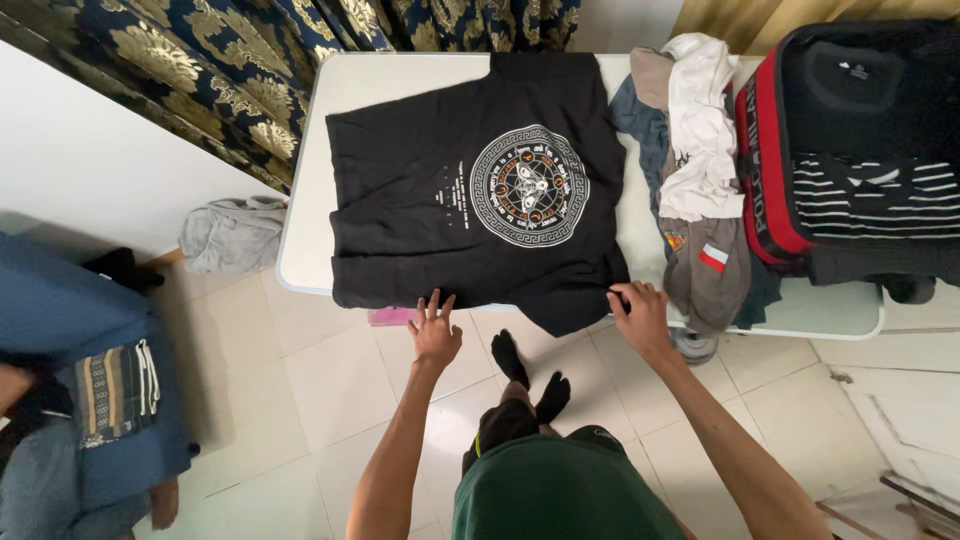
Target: The person folds a black t-shirt with a white graphic on a white table by smoothing it flat and folding the sides inward.
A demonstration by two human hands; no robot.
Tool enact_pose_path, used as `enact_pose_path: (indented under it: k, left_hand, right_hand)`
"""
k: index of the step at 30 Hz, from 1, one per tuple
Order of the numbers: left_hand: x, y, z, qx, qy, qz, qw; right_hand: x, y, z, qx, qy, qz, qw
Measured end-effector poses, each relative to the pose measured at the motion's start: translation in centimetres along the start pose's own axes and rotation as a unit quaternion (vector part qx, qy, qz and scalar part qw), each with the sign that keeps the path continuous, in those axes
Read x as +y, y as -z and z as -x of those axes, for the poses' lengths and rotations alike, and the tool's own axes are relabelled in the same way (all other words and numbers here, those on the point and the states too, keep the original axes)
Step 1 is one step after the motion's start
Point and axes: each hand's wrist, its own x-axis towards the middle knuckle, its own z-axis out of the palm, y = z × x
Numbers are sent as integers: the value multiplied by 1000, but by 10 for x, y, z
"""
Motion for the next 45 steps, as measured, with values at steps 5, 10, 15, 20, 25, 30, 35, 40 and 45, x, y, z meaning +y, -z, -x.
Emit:
enact_pose_path:
  k: [5, 10, 15, 20, 25, 30, 35, 40, 45]
  left_hand:
    - [-21, -4, -14, 97, 0, 28, 995]
    - [-38, 12, -38, 117, 37, 80, 989]
    - [-58, 36, -71, 108, 38, 43, 992]
    - [-71, 58, -111, 102, 36, 36, 993]
    - [-86, 79, -152, 149, 20, 57, 987]
    - [-109, 96, -210, 176, 4, 76, 981]
    - [-124, 105, -265, 148, 24, 68, 986]
    - [-113, 109, -333, 175, -7, 40, 984]
    - [-98, 128, -368, 111, 12, -3, 994]
  right_hand:
    - [10, 4, 8, -158, -86, 135, 974]
    - [20, -6, -21, -75, -99, -7, 992]
    - [13, -24, -77, -26, -14, -11, 1000]
    - [1, -50, -125, -15, -16, 42, 999]
    - [-4, -77, -175, -38, -34, 58, 997]
    - [2, -97, -222, -42, -34, 74, 996]
    - [-14, -126, -261, -59, -18, 100, 993]
    - [-8, -164, -299, -46, 3, 100, 994]
    - [14, -203, -352, -1, 38, 102, 994]
